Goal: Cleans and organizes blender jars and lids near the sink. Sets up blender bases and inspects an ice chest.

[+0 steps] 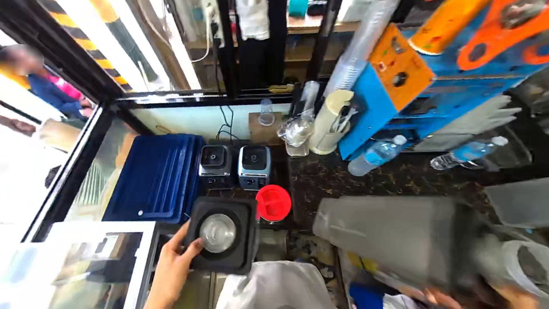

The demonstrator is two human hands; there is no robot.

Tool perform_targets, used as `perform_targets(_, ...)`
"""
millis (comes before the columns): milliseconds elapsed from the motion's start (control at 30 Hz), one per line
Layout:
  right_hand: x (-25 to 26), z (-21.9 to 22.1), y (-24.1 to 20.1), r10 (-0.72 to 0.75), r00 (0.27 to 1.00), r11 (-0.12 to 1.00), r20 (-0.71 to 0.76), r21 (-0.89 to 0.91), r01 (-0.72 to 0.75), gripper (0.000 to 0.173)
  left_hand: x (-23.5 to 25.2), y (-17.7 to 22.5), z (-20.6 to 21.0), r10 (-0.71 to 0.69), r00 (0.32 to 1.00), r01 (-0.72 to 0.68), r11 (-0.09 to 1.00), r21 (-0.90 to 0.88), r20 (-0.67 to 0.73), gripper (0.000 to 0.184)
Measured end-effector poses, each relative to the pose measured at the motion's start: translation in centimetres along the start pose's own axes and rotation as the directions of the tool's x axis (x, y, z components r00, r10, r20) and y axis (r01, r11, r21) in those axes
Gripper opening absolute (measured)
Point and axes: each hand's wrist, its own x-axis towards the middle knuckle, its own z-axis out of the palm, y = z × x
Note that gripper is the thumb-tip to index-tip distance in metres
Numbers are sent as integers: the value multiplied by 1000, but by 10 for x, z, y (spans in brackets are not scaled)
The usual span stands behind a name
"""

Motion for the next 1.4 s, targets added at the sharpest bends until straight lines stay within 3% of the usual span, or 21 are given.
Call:
perform_targets(133,106,140,-6,59,983,990,176,-135,-35,53,54,-19,-33,-107,976,81,987,-142,-190,46)
perform_targets(233,182,225,-1,123,979,958,160,-275,-75,54,98,-43,-31,-158,943,74,958,-277,-294,33)
perform_targets(433,310,322,21,154,983,851,97,-518,-82,56,128,-59,-29,-304,777,-46,847,-530,-552,27)
perform_targets(533,345,344,29,161,982,809,97,-583,-75,56,140,-54,-24,-354,703,-122,795,-595,-617,22)
perform_targets(700,357,359,28,193,973,760,129,-646,-65,55,177,-40,-11,-371,656,-135,799,-586,-657,23)
perform_targets(967,344,388,38,227,951,750,210,-661,-33,61,277,-23,38,-472,641,-127,713,-690,-605,30)
perform_targets(1067,344,390,44,272,952,740,144,-664,-111,62,308,-11,65,-491,655,-108,692,-714,-575,41)
perform_targets(1200,358,387,38,336,938,729,83,-654,-203,66,334,-5,101,-590,629,-3,650,-760,-506,71)
perform_targets(1400,365,386,36,372,927,706,42,-662,-253,70,333,5,128,-650,620,171,659,-732,-440,87)
